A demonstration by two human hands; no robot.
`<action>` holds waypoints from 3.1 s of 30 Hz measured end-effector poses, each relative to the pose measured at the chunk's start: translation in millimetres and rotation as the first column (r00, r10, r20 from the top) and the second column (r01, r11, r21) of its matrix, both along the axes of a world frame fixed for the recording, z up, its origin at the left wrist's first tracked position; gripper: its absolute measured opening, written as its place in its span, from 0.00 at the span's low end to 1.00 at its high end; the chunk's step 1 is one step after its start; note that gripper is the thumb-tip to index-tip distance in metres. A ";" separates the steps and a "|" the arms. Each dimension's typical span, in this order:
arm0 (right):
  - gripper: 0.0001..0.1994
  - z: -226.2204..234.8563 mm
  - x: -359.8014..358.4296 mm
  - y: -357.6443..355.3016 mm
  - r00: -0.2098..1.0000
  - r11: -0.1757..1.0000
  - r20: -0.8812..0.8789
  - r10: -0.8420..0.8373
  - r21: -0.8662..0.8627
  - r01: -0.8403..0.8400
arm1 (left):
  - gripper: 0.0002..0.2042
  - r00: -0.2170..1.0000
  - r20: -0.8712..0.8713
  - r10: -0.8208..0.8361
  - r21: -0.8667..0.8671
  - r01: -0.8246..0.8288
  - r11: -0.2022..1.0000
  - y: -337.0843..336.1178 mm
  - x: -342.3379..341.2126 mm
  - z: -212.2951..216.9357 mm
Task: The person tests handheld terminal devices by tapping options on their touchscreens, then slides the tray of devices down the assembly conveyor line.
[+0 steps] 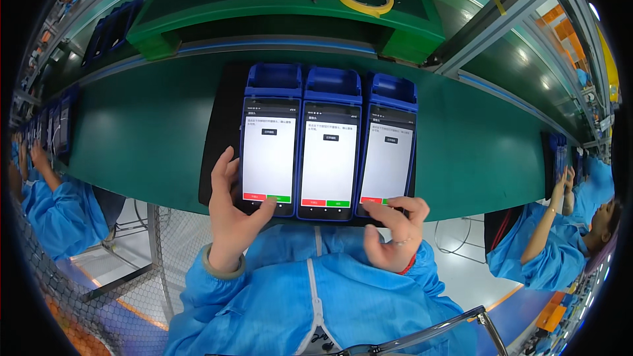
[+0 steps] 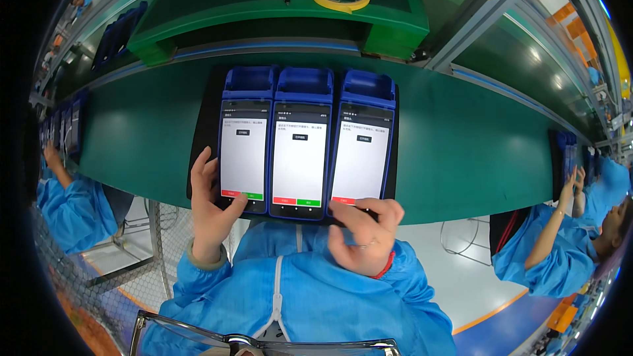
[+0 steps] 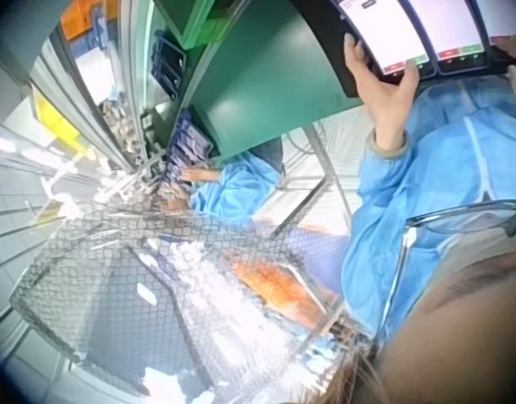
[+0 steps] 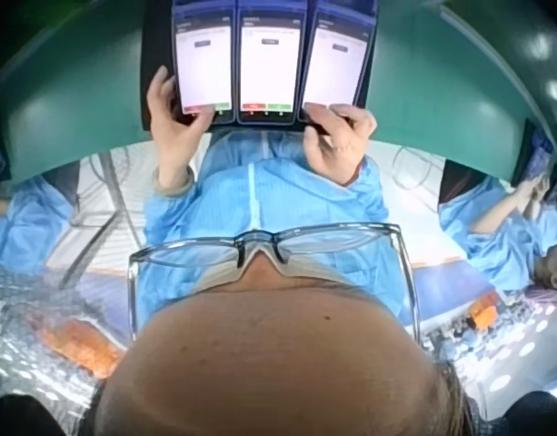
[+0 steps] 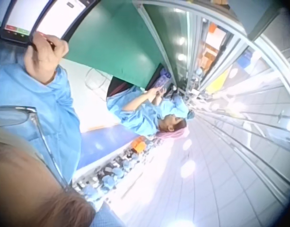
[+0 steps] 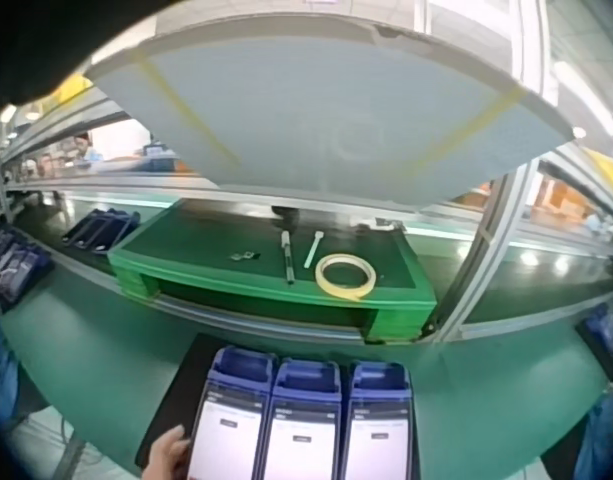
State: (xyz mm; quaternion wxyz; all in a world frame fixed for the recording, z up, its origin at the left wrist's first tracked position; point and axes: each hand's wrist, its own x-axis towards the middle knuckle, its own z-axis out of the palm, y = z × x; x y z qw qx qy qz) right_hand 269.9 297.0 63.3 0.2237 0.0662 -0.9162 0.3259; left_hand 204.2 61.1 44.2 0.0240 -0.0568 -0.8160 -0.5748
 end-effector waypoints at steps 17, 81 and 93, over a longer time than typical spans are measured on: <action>0.10 -47.6 2.6 50.6 0.965 0.945 -0.087 -0.249 -0.240 0.222 | 0.39 0.993 -0.113 -0.013 -0.011 0.012 1.000 -1.3 -5.7 -3.9; 0.18 -5.5 4.0 -8.3 0.998 0.997 0.003 -0.065 -0.038 0.065 | 0.41 0.993 0.045 -0.107 0.077 0.103 0.992 -15.6 -6.9 4.4; 0.50 -26.2 12.4 47.6 0.977 0.998 0.213 -0.020 -0.054 0.033 | 0.43 0.965 0.121 -0.232 0.240 0.199 0.950 -28.9 -10.7 6.7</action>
